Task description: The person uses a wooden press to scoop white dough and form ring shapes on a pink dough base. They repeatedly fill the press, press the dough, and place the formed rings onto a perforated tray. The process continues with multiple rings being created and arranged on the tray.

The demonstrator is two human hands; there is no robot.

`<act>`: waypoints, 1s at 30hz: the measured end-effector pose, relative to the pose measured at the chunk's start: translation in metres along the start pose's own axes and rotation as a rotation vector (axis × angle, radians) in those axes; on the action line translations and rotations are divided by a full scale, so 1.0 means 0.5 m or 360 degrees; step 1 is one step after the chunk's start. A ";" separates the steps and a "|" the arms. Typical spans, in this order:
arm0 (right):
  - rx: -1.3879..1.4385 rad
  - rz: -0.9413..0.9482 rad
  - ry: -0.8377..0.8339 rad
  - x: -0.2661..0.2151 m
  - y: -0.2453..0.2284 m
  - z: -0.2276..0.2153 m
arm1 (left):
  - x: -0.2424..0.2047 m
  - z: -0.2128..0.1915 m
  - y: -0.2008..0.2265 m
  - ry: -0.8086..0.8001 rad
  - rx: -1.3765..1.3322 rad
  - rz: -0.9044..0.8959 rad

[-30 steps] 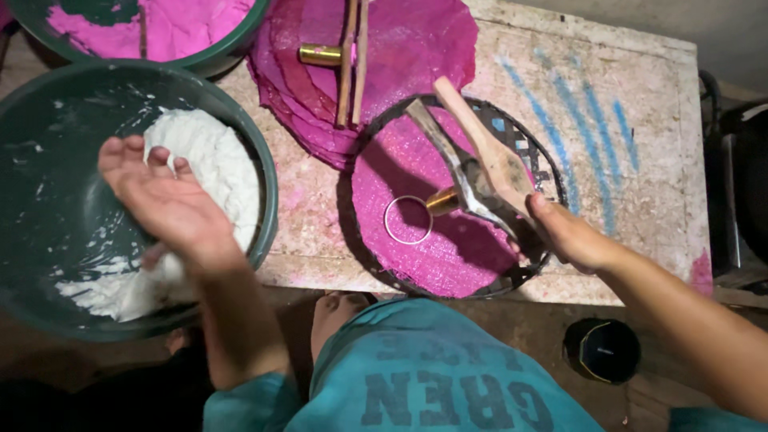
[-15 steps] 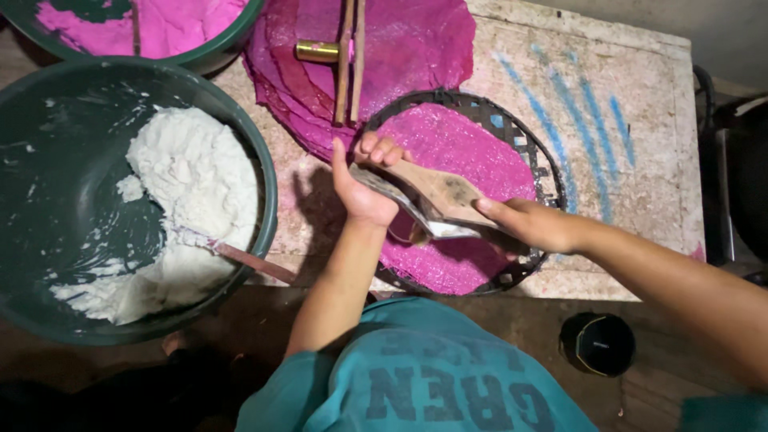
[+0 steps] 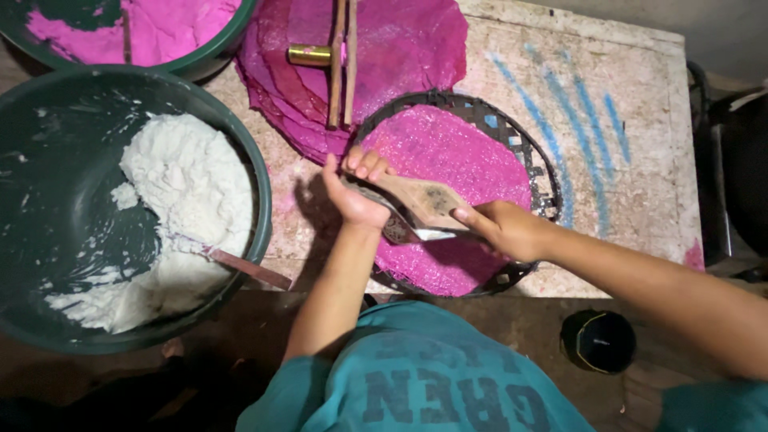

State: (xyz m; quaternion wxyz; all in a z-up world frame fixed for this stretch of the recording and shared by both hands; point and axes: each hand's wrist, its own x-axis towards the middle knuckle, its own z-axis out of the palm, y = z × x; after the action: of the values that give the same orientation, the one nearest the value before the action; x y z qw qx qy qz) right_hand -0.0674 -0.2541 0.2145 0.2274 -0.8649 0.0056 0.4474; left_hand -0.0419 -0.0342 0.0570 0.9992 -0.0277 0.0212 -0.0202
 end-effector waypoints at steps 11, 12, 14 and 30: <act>-0.0207 -0.0220 0.0405 0.031 -0.016 0.018 | 0.066 0.030 0.033 -0.0126 0.0226 0.0035; -0.0217 -0.0380 0.0447 0.036 -0.020 0.025 | 0.063 0.034 0.043 -0.0112 0.0256 0.0045; -0.0201 -0.0487 0.0427 0.041 -0.022 0.037 | 0.051 0.035 0.057 -0.0087 0.0225 0.0039; 0.0091 -0.0432 0.0387 0.064 0.100 -0.019 | 0.059 0.036 0.008 0.0454 0.0444 -0.0246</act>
State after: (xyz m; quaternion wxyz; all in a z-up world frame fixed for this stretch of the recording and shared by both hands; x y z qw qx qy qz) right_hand -0.0515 -0.2967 0.1750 0.3078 -0.8986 -0.0711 0.3044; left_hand -0.0115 -0.0302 0.0737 0.9757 0.1125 0.1574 -0.1033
